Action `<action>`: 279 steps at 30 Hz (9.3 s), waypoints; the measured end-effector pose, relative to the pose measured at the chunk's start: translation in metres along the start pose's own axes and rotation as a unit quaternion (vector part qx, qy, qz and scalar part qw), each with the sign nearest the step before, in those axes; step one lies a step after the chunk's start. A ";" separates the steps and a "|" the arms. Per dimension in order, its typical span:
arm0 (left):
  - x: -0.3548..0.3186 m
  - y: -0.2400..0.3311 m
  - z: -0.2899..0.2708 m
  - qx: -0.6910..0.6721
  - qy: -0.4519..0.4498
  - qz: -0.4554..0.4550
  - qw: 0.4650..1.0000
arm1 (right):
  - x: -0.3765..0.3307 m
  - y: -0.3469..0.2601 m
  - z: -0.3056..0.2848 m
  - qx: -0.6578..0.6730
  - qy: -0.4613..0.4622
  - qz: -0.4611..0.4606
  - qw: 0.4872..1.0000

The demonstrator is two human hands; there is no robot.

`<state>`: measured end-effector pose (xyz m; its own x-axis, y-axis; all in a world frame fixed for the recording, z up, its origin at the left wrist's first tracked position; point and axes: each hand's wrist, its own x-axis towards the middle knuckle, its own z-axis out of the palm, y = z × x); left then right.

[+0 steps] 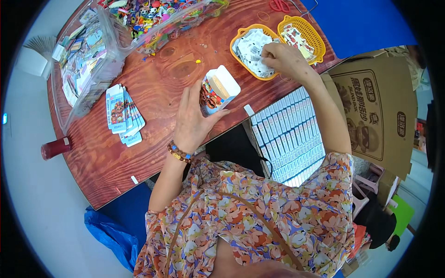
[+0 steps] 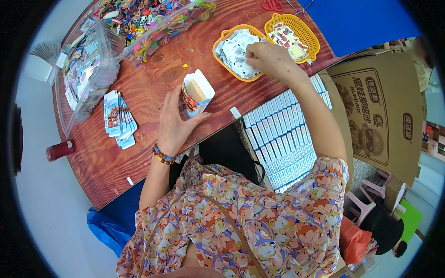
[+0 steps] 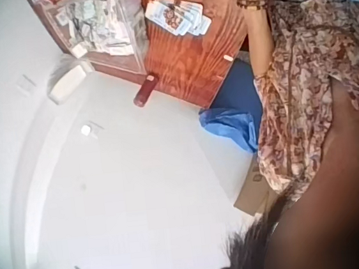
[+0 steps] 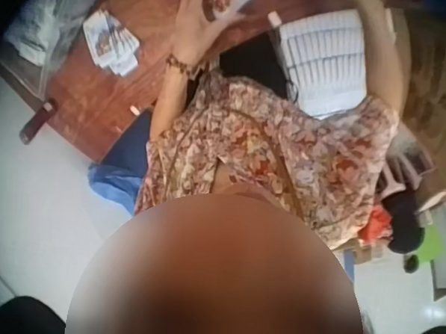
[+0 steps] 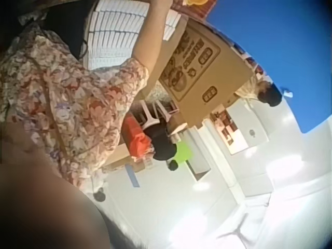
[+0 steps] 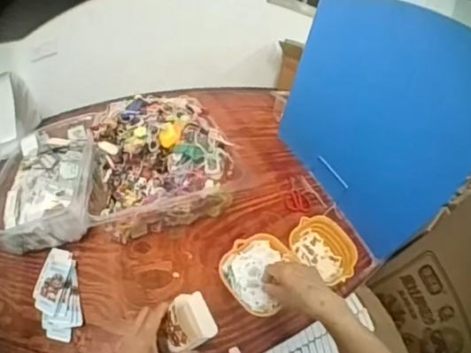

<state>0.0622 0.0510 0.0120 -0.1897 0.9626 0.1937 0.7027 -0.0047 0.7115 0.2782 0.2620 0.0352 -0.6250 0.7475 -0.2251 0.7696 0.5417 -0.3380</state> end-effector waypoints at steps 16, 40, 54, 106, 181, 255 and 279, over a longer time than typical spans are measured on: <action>0.012 0.003 0.004 0.013 -0.005 0.025 1.000 | 0.002 0.041 -0.007 0.389 0.023 -0.017 0.921; 0.028 0.014 0.016 0.102 0.010 0.051 0.993 | -0.026 -0.034 -0.022 0.398 0.020 -0.130 0.908; 0.021 0.008 0.023 0.060 0.009 0.037 0.997 | -0.019 -0.059 -0.016 0.163 0.139 -0.230 0.949; 0.022 -0.003 0.031 -0.014 0.023 -0.018 0.999 | 0.034 0.131 -0.007 0.067 0.147 0.139 0.977; -0.076 -0.028 -0.079 -0.310 0.109 -0.045 0.943 | -0.046 -0.180 0.052 0.548 -0.047 -0.248 0.797; -0.076 -0.004 0.002 -0.318 -0.121 -0.128 0.931 | -0.291 0.200 0.120 0.204 0.153 0.380 0.889; -0.054 -0.164 -0.122 0.352 0.225 -0.287 0.862 | -0.263 0.329 0.237 -0.009 -0.007 0.412 0.911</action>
<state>-0.1259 -0.0336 -0.0330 -0.7804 0.5482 0.3008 0.6162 0.7559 0.2213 0.6647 0.1520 -0.2329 0.1634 0.8984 -0.4076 0.9805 -0.1935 -0.0334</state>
